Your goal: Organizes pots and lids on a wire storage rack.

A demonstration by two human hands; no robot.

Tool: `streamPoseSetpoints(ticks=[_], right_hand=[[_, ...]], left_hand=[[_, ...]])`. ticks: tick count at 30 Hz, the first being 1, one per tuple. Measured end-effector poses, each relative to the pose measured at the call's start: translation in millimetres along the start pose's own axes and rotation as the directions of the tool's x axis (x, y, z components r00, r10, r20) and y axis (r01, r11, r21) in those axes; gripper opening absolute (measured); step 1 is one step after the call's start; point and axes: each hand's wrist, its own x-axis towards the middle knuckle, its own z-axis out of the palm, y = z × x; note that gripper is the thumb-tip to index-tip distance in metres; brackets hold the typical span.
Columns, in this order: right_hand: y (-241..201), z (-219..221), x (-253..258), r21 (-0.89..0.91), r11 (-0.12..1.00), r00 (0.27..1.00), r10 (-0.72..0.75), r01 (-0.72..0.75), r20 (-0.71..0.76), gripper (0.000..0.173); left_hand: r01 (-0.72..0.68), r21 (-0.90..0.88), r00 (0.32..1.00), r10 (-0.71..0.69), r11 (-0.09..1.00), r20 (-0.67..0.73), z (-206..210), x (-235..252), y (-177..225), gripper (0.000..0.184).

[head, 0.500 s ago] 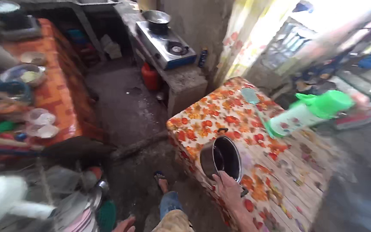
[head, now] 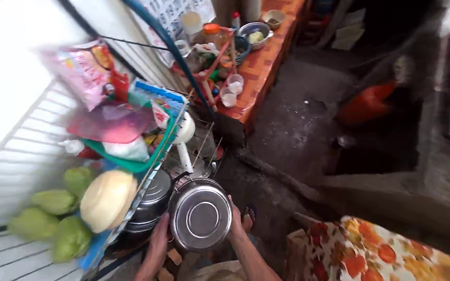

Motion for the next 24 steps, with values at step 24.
streamPoseSetpoints(ticks=[24], right_hand=[[49,73,66,0.081,0.982,0.967,0.152,-0.171,0.204,0.059]], left_hand=[[0.029,-0.703,0.928,-0.28,0.711,-0.245,5,16,1,0.035]])
